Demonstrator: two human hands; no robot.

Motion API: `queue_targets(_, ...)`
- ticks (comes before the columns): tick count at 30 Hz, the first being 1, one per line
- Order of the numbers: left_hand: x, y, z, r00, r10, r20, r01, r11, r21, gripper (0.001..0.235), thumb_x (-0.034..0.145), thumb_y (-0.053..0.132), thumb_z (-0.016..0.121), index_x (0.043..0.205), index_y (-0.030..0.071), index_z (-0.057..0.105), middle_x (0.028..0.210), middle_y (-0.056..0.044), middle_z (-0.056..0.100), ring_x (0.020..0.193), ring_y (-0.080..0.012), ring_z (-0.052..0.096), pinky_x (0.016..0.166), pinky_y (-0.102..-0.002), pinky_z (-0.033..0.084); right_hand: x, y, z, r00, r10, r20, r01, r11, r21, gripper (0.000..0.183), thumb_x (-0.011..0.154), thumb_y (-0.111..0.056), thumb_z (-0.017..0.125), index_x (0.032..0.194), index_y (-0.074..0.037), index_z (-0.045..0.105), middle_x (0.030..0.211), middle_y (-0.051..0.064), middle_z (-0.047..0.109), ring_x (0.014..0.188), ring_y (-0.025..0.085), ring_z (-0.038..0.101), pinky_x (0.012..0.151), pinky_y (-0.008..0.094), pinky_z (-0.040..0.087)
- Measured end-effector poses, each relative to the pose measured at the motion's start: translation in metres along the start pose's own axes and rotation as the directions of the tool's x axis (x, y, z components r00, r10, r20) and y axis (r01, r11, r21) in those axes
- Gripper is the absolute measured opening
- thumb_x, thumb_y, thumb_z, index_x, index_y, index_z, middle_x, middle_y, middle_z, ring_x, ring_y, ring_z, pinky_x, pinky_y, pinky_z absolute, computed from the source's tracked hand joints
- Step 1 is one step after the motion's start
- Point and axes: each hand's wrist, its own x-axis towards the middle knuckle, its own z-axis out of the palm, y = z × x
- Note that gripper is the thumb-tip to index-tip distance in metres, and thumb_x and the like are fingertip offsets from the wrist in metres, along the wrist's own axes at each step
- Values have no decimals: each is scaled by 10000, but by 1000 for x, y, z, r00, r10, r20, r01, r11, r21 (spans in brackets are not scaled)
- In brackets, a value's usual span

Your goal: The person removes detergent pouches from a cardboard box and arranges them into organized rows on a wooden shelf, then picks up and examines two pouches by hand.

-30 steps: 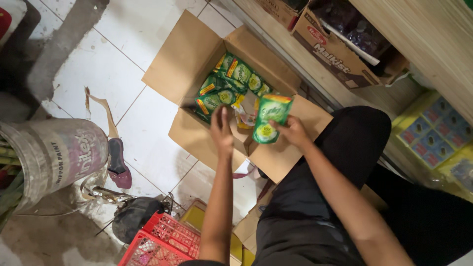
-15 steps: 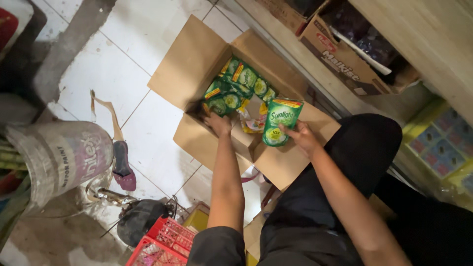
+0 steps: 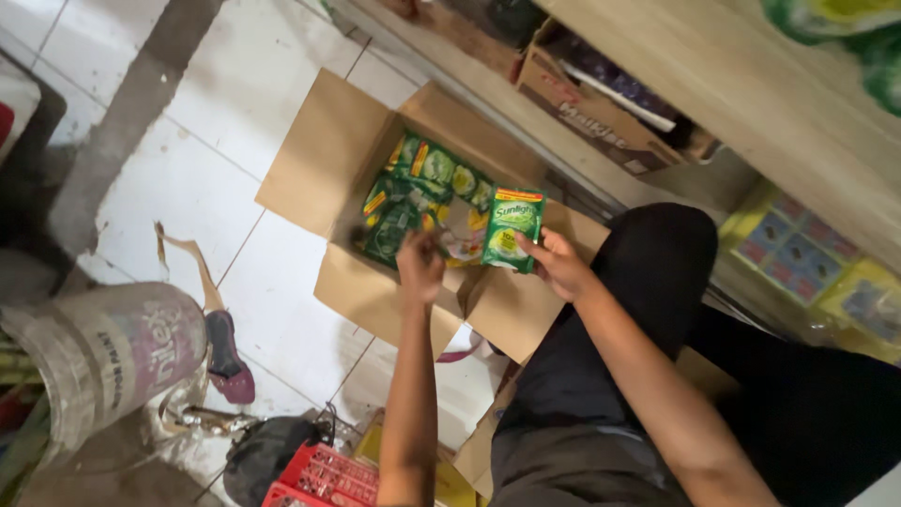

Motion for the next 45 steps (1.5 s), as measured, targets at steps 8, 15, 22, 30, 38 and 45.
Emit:
queue_targets(8,-50,179,-41,952,-68,297,241,763,-600,318,1066,197,606,913,-74,668,861,-34,540,784,-99,515,690,-244,423,-90,-71,36,965,-174,197,164,984,64,491,1011,-162,620,1458,-69,440,1349,63,615,1222,162,620,1024,371,529)
queue_targets(15,-67,273,-59,963,251,100,-190,892,-411,164,1001,102,663,963,-55,686,967,-122,613,816,-212,601,741,-291,488,-185,-127,64,826,-557,90,552,764,-334,554,963,-21,666,1460,-43,423,1311,86,646,1183,157,657,986,331,551)
queue_targets(22,-97,345,-66,927,375,21,-323,824,-465,185,1013,104,635,1067,-62,697,1108,-130,658,927,-220,635,803,-289,499,-284,-154,84,683,-728,-63,584,595,-551,389,934,-32,722,1288,-17,561,921,78,745,748,143,730,659,270,591)
queue_targets(30,-125,411,-56,840,541,-46,-474,689,-548,256,1055,170,609,1078,-72,687,1113,-131,677,945,-200,634,820,-293,488,-371,-169,60,482,-876,4,583,317,-748,296,908,-64,788,1155,-5,636,1047,93,784,911,150,762,767,283,593)
queue_targets(38,-149,453,-29,789,609,-80,-580,695,-425,204,1018,131,663,917,-42,698,920,-108,677,754,-223,616,683,-315,473,-422,-178,17,383,-922,-66,769,357,-530,283,1022,-171,660,1214,22,583,1015,89,712,858,154,688,700,266,534)
queue_targets(45,-155,480,-8,734,677,55,-567,656,-499,236,1045,94,618,859,-44,666,839,-110,653,649,-207,571,601,-311,440,-423,-183,-6,372,-798,-474,808,530,-258,344,1151,-297,507,1213,23,618,908,95,703,677,147,645,570,254,469)
